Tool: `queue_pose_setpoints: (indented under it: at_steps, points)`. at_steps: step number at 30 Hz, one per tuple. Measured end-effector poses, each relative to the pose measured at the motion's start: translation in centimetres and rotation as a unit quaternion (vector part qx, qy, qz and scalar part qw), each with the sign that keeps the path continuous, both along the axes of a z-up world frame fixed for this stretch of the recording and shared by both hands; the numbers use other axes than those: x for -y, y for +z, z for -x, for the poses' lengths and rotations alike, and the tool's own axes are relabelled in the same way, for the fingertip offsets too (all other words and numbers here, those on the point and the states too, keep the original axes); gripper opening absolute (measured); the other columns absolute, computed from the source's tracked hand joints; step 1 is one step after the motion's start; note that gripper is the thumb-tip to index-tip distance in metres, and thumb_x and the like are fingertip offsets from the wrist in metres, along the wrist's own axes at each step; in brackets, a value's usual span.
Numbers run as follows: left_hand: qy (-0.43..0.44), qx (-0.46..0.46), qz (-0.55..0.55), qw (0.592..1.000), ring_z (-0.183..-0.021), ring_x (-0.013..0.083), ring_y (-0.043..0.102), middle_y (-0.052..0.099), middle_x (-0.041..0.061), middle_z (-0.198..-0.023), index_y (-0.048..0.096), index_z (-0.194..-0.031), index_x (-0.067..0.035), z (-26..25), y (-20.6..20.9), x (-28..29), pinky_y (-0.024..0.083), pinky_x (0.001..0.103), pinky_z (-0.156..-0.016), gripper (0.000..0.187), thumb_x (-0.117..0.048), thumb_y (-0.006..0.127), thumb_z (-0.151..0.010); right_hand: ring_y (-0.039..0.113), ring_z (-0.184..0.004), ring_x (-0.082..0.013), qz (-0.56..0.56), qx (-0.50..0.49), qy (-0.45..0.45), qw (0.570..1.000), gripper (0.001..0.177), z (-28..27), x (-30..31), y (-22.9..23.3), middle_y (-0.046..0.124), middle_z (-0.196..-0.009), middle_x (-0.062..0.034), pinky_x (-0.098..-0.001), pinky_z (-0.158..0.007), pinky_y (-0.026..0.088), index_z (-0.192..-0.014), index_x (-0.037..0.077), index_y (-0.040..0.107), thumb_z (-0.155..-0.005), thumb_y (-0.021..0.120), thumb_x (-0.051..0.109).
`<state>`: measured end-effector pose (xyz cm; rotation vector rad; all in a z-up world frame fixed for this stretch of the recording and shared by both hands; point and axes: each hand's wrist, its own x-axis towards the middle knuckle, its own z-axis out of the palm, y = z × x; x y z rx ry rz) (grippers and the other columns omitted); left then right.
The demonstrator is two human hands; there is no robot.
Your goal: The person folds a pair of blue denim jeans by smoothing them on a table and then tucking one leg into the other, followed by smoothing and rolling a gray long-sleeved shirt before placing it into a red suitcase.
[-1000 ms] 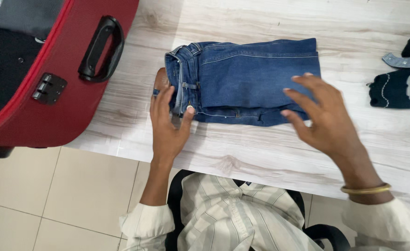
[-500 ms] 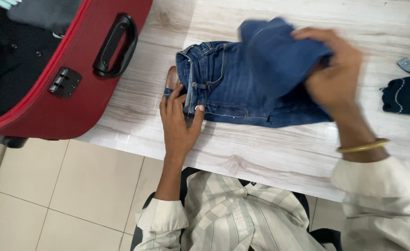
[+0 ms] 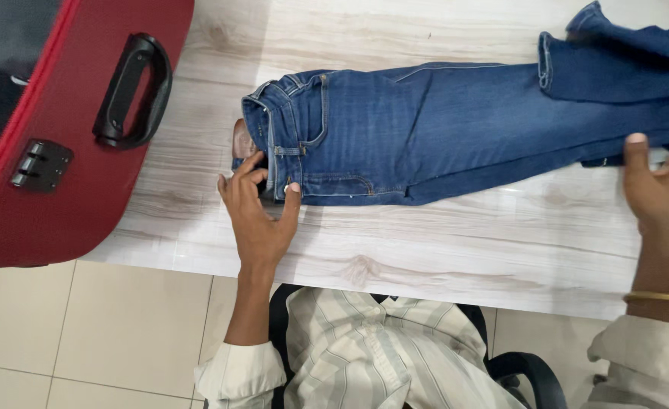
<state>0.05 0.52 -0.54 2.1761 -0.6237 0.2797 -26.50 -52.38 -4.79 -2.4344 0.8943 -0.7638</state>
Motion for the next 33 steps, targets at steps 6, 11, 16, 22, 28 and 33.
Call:
queue_pose_setpoints:
  at_steps: [6,11,16,22,28,33]
  points:
    - [0.063,-0.004,-0.071,0.995,-0.124,0.0274,0.052,0.063,0.009,-0.133,0.059,-0.103,-0.009,1.7,2.2,-3.0,0.025,0.052,-0.111,0.034,-0.029,0.081,-0.085,0.002,-0.159,-0.0584,0.001,-0.081,0.070,0.994,0.093,-6.2,-6.4,0.7,-0.001,-0.169,-0.0366,-0.0668,-0.135,0.027,-0.171,0.004,0.020,-0.109,0.076,0.043]
    - [0.176,-0.037,-0.059,0.982,-0.122,0.0234,0.054,0.065,0.006,-0.129,0.060,-0.106,-0.009,4.1,2.5,-6.1,0.021,0.049,-0.107,0.035,-0.029,0.080,-0.086,-0.006,-0.149,-0.0701,0.025,-0.180,0.138,0.974,0.089,-13.9,-10.4,2.1,0.007,-0.168,-0.0407,-0.0843,-0.112,0.014,-0.167,0.008,0.037,-0.098,0.073,0.051]
    - [0.236,-0.024,-0.073,0.969,-0.113,0.0304,0.051,0.060,0.010,-0.109,0.058,-0.116,-0.005,7.1,1.9,-5.2,0.025,0.048,-0.104,0.037,-0.030,0.074,-0.093,0.006,-0.149,-0.0710,0.135,-0.104,0.300,0.939,0.082,-22.6,-9.0,2.5,0.016,-0.168,-0.0453,-0.0823,-0.117,0.016,-0.160,0.002,0.047,-0.102,0.077,0.051]
    - [0.010,-0.043,-0.070,0.997,-0.102,0.0314,0.059,0.061,0.015,-0.112,0.060,-0.116,-0.005,10.9,3.6,0.9,0.040,0.047,-0.089,0.055,-0.050,0.075,-0.089,0.046,-0.137,-0.0574,0.317,-0.111,0.230,0.913,0.057,-25.1,-12.8,7.1,0.039,-0.150,-0.0401,-0.0632,-0.105,0.040,-0.142,-0.001,0.059,-0.102,0.073,0.038]
    - [-0.158,-0.074,-0.089,0.981,-0.089,0.0354,0.064,0.065,0.017,-0.115,0.065,-0.125,-0.008,9.9,4.5,5.0,0.052,0.046,-0.077,0.042,-0.037,0.069,-0.095,0.057,-0.123,-0.0402,-0.014,-0.092,0.519,0.849,0.055,-18.4,-25.2,12.6,0.061,-0.130,-0.0251,-0.0515,-0.100,0.047,-0.131,0.001,0.066,-0.093,0.068,0.041]
    - [-0.184,-0.058,-0.040,0.980,-0.096,0.0307,0.069,0.067,0.012,-0.114,0.065,-0.125,-0.010,10.3,3.6,4.5,0.056,0.041,-0.083,0.034,-0.027,0.074,-0.098,0.072,-0.096,-0.0289,-0.062,-0.097,0.502,0.857,0.034,-17.4,-28.2,12.1,0.075,-0.110,-0.0150,-0.0384,-0.081,0.058,-0.121,0.004,0.071,-0.099,0.062,0.029]
